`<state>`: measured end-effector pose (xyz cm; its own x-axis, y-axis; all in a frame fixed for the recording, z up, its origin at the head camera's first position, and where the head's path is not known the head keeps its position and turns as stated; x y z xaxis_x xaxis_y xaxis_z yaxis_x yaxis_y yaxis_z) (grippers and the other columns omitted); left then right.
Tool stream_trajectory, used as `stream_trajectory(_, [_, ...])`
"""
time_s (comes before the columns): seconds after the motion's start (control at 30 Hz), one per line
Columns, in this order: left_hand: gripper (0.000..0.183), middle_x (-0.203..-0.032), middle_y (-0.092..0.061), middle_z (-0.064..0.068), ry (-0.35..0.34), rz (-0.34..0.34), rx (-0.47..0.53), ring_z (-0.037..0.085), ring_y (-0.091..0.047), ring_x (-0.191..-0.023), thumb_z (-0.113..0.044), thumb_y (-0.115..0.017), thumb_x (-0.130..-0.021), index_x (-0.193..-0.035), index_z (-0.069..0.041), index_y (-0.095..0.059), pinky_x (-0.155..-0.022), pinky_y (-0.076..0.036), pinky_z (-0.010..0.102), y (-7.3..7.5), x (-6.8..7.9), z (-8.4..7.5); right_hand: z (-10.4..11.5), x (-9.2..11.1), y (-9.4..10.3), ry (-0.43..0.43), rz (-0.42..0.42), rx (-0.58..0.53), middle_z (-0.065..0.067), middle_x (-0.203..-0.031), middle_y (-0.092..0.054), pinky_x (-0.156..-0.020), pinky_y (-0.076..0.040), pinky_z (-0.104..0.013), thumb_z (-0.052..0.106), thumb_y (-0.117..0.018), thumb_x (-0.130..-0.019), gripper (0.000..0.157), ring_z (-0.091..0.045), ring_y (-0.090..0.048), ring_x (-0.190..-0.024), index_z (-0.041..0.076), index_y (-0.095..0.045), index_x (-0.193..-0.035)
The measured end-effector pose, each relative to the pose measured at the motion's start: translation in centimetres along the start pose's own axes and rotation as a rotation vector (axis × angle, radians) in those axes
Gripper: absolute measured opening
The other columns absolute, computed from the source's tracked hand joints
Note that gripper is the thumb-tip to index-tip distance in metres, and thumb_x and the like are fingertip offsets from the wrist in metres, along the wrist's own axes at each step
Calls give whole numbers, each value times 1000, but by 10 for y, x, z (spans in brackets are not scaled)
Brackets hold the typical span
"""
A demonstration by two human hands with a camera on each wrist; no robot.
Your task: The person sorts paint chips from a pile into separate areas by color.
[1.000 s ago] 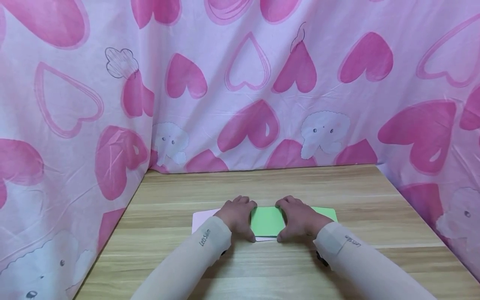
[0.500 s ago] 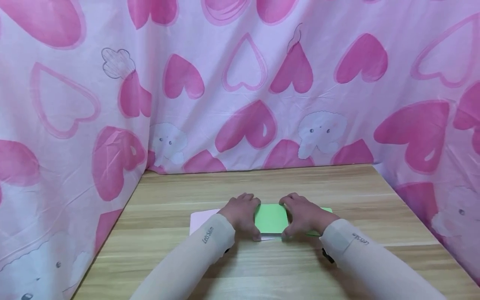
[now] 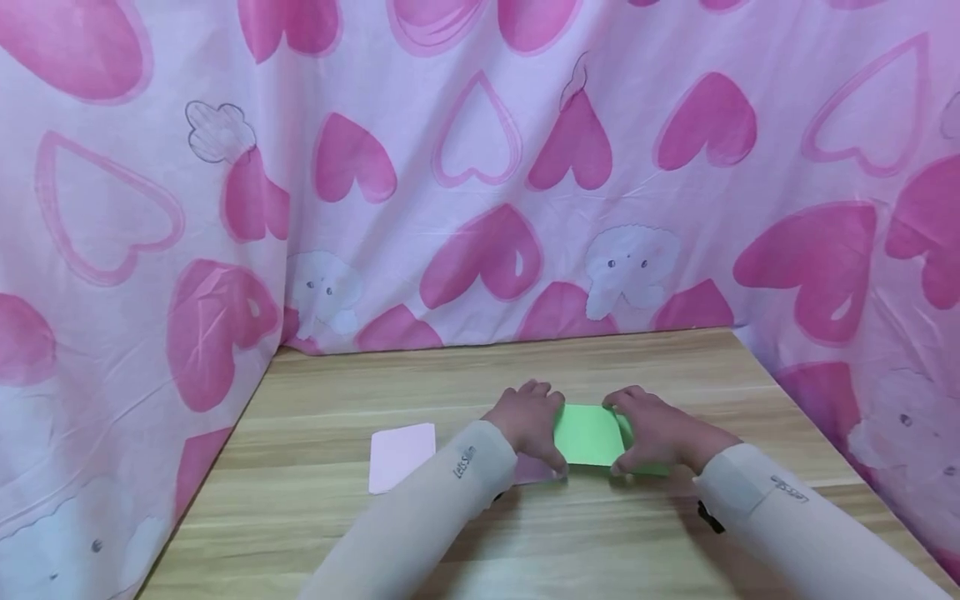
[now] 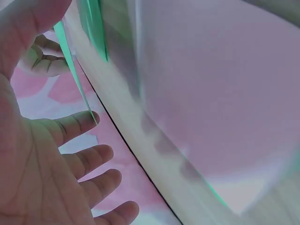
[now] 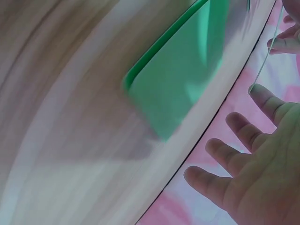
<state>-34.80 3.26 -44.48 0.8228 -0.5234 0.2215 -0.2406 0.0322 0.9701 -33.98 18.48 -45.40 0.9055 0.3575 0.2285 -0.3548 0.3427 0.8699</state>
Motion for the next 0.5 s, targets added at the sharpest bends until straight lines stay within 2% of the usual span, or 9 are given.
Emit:
stream_trajectory(0.1, [97,-147,-55,-4,-11,-14,1,20,-46,-142,-67,-91,-66,-146,-24,-55,-115,-44,43,-1,-9,-12,-12,7,3,-2,-8,-1,-16,-148,-49,-107,-50,-63,40,-100,-63,102,-35,-53,-128,12,-51,-148])
stream_trajectory(0.23, [90,-134,-59,-8,-24,-26,23,15,-51,-130,-67,-91,-66,-140,-27,-57,-108,-47,39,-4,-19,-27,-31,13,5,-19,-5,5,-19,-146,-50,-107,-50,-63,39,-101,-62,103,-37,-54,-127,10,-51,-147])
stream_trajectory(0.43, [92,-139,-59,-8,-8,-25,18,16,-50,-136,-68,-91,-66,-141,-28,-57,-112,-46,38,-9,-31,-42,-51,15,6,-24,8,21,-21,-143,-50,-108,-48,-64,36,-101,-62,101,-38,-55,-125,8,-51,-145])
stream_trajectory(0.5, [91,-137,-59,-8,1,-26,11,16,-51,-134,-69,-90,-65,-140,-29,-57,-111,-46,38,-9,-35,-44,-54,14,7,-11,7,28,-23,-141,-51,-108,-47,-66,36,-101,-62,101,-40,-55,-125,7,-50,-145])
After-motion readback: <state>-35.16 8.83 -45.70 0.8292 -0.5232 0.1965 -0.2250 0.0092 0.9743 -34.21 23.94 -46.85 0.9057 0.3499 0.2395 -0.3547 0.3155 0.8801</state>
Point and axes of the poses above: each hand's wrist, its own x-axis away from the middle knuckle, its own y-axis out of the back of the hand, z = x × y, the point moved 10 cm from there along -x, towards the middle knuckle
